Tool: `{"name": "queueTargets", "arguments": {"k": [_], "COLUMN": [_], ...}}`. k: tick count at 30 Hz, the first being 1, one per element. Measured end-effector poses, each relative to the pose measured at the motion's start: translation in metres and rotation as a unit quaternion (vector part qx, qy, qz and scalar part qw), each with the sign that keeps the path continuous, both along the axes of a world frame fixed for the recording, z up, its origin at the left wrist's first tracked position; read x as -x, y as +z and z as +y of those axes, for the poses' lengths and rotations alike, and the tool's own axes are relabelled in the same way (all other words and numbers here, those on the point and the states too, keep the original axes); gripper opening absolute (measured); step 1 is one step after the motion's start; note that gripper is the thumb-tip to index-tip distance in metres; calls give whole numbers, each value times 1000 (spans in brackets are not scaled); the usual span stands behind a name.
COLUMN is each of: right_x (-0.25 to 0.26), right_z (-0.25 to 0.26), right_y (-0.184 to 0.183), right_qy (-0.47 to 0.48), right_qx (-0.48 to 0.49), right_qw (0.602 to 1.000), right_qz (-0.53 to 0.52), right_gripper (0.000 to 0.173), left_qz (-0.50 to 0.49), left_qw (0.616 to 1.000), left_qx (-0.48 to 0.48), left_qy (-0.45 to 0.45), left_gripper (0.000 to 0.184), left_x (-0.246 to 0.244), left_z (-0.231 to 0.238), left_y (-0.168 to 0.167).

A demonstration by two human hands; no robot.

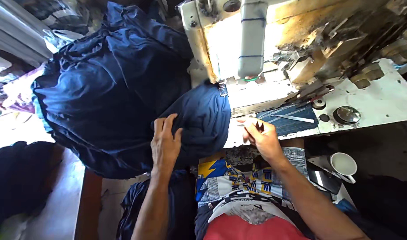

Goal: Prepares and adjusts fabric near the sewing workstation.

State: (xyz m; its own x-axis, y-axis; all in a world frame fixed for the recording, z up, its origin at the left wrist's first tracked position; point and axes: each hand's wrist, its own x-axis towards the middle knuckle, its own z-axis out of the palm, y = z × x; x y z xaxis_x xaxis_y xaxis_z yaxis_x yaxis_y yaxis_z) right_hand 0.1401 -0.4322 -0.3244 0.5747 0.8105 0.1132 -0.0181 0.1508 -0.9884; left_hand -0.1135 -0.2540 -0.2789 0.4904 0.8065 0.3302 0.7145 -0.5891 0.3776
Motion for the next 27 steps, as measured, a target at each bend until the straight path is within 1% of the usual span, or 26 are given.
{"name": "queueTargets", "arguments": {"k": [2, 4, 5, 7, 8, 10, 11, 13, 15, 16, 17, 20, 22, 23, 24, 27], "right_x": [-1, 2, 6, 13, 18, 29, 34, 43, 52, 58, 65, 88, 94, 94, 91, 74], "right_z": [-5, -4, -3, 0, 2, 6, 7, 13, 16, 16, 15, 13, 8, 4, -1, -21], "right_y": [0, 5, 9, 19, 25, 38, 44, 51, 51, 49, 45, 22, 7, 5, 5, 24], "right_qy": [21, 52, 74, 117, 130, 149, 165, 197, 230, 248, 260, 252, 263, 275, 290, 361], "right_qx": [10, -1, -15, -41, -50, -64, -77, -106, -120, -122, -121, -88, -65, -63, -70, -108], "right_qw": [999, 998, 997, 992, 990, 984, 981, 972, 962, 958, 956, 963, 962, 959, 954, 926], "right_qz": [22, 19, 15, -6, -25, -69, -75, -78, -83, -78, -64, -42, -33, -20, -5, -2], "right_gripper": [30, 32, 33, 33, 31, 28, 30, 47, 67, 73, 71, 47, 38, 36, 38, 51], "left_qz": [-2, -75, -129, -255, -298, -352, -377, -427, -473, -488, -499, -517, -538, -547, -546, -493], "left_qw": [998, 993, 980, 926, 897, 860, 838, 789, 742, 723, 711, 685, 673, 680, 697, 773], "left_qx": [48, 93, 142, 238, 263, 272, 276, 291, 313, 323, 334, 370, 367, 350, 330, 267], "left_qy": [34, -5, -44, -147, -191, -251, -281, -331, -359, -365, -366, -356, -350, -341, -327, -297], "left_gripper": [42, 41, 44, 47, 47, 45, 44, 42, 41, 40, 40, 40, 35, 33, 31, 26], "left_x": [27, 39, 40, 31, 26, 14, 7, -12, -36, -48, -58, -73, -74, -73, -69, -51], "left_z": [2, 1, -2, -5, -4, -3, -3, -8, -22, -30, -40, -58, -54, -50, -44, -28], "left_y": [8, 32, 47, 75, 87, 105, 111, 117, 117, 115, 115, 122, 130, 134, 137, 143]}}
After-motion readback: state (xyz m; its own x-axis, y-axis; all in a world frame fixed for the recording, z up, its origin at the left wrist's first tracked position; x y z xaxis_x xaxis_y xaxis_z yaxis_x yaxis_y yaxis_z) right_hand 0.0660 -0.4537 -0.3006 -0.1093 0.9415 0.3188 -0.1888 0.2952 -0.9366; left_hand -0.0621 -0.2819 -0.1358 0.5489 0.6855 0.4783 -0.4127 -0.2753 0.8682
